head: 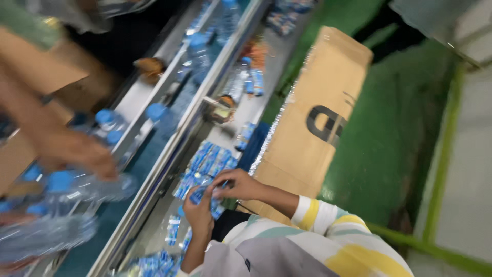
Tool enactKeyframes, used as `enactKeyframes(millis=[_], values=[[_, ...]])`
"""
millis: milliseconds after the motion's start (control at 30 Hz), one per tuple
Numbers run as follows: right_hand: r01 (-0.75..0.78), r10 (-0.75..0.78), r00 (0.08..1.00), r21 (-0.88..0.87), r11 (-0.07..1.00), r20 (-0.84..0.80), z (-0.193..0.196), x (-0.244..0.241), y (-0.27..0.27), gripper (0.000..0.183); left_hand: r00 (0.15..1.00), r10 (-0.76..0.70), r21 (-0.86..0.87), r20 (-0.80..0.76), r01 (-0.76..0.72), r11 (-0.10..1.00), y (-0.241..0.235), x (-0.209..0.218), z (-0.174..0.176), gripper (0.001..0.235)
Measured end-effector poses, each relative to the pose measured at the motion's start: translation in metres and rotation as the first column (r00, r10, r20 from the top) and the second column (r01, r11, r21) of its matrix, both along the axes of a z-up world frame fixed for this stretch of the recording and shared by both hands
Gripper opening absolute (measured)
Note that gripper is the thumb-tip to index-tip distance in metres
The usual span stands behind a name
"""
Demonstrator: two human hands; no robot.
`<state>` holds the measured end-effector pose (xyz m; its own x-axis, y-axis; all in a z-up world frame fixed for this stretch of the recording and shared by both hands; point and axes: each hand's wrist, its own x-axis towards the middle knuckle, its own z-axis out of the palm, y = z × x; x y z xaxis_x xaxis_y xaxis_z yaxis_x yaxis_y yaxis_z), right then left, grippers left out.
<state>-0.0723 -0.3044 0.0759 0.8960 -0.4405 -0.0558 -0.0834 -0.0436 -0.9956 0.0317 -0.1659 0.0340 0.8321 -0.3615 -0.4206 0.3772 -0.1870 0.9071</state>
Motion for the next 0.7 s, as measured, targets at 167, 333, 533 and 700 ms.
enactKeyframes(millis=[167, 333, 533, 700], values=[[0.182, -0.201, 0.958, 0.106, 0.977, 0.203, 0.004, 0.018, -0.034, 0.004, 0.990, 0.131, -0.179, -0.058, -0.140, 0.974, -0.020, 0.003, -0.003, 0.035], [0.006, -0.004, 1.000, 0.079, 0.997, -0.028, -0.003, 0.031, -0.043, 0.034, 0.972, 0.232, -0.164, -0.026, -0.233, 0.959, -0.028, 0.009, -0.002, 0.037], [-0.044, -0.123, 0.971, 0.657, 0.752, 0.206, 0.054, 0.074, -0.129, 0.016, 0.906, 0.053, -0.431, -0.420, -0.251, 0.867, -0.045, 0.017, 0.043, 0.026], [0.299, -0.020, 0.858, -0.466, 0.833, 0.513, 0.158, 0.115, -0.215, 0.010, 0.849, -0.158, -0.594, -0.504, -0.208, 0.777, -0.041, 0.019, 0.002, 0.029]])
